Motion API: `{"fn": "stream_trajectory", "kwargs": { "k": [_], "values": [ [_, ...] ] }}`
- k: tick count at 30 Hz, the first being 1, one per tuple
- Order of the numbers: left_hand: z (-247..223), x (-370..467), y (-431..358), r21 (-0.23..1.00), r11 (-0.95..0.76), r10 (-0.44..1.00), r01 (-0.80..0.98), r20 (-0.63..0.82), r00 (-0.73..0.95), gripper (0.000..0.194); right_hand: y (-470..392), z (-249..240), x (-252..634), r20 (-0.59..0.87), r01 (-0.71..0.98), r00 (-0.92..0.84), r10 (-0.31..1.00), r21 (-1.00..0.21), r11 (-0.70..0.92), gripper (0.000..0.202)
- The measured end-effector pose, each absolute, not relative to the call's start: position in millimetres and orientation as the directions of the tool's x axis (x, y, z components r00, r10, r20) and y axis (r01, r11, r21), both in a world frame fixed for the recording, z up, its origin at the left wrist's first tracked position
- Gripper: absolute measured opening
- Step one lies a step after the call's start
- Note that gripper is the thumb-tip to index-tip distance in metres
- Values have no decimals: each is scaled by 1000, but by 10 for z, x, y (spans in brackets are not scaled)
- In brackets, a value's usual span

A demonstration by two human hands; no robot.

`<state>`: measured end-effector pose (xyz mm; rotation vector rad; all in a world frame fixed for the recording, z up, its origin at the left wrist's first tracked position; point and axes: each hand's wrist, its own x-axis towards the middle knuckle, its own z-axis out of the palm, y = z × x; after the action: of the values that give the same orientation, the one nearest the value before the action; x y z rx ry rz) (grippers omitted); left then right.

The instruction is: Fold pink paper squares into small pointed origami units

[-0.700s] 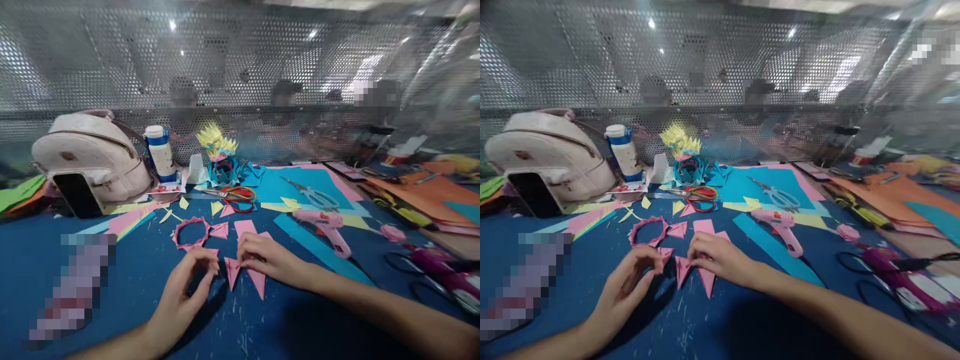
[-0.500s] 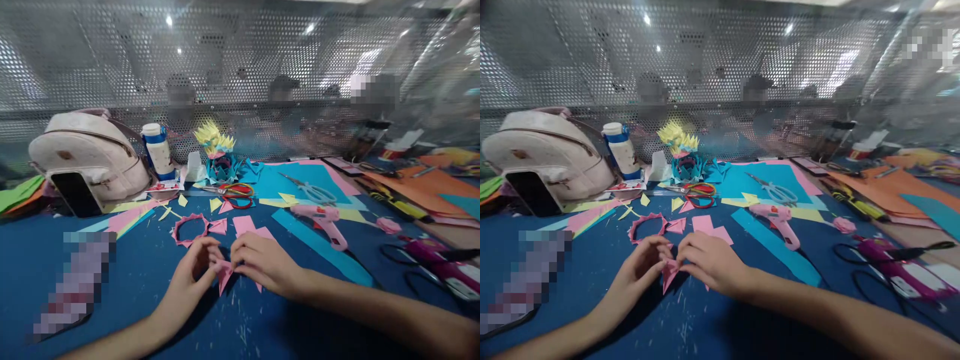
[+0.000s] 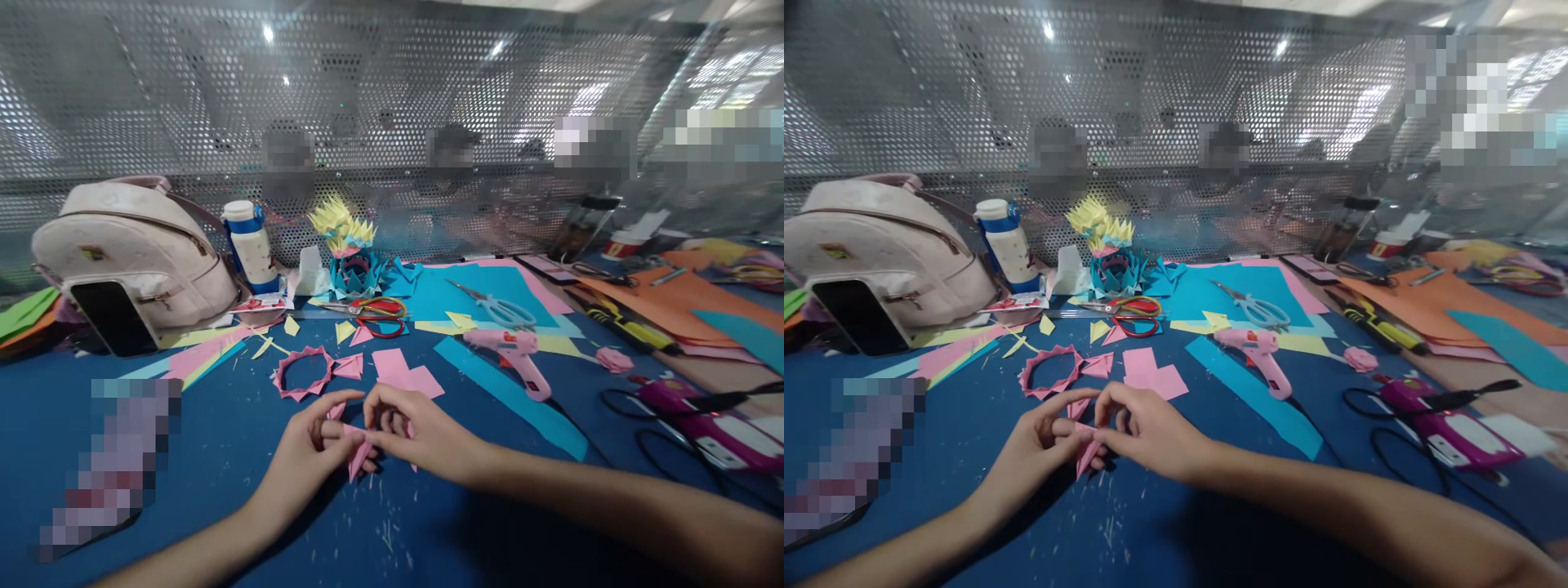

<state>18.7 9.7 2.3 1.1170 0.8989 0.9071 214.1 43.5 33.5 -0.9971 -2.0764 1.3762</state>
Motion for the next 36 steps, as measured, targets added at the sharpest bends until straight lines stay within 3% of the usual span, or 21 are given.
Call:
{"fn": "stream_trajectory", "kwargs": {
  "k": [3, 7, 13, 20, 26, 31, 36],
  "values": [
    [14, 193, 89, 973, 180, 932, -148, -120, 343, 84, 434, 329, 2113, -47, 276, -637, 770, -946, 171, 10],
    [17, 200, 74, 976, 176, 929, -128, -121, 350, 77, 453, 329, 2112, -116, 255, -647, 754, -964, 70, 17],
    [34, 181, 55, 991, 128, 927, -38, -106, 361, 59, 714, 638, 2343, 44, 302, -722, 691, -878, 371, 12],
    [43, 100, 29, 969, -159, 921, 188, 77, 382, 29, 990, 642, 2638, -78, 309, -932, 353, -680, 665, 14],
    [106, -5, 84, 750, -517, 832, 412, 326, 449, 17, 950, 503, 2648, -55, 314, -930, 363, -630, 710, 15],
    [96, -26, 108, 506, -661, 749, 554, 491, 445, 30, 855, 524, 2576, 129, 251, -897, 424, -640, 726, 11],
    [95, -34, 33, 177, -828, 513, 532, 620, 593, 31, 756, 515, 2517, 136, 223, -910, 392, -638, 737, 11]
  ]
}}
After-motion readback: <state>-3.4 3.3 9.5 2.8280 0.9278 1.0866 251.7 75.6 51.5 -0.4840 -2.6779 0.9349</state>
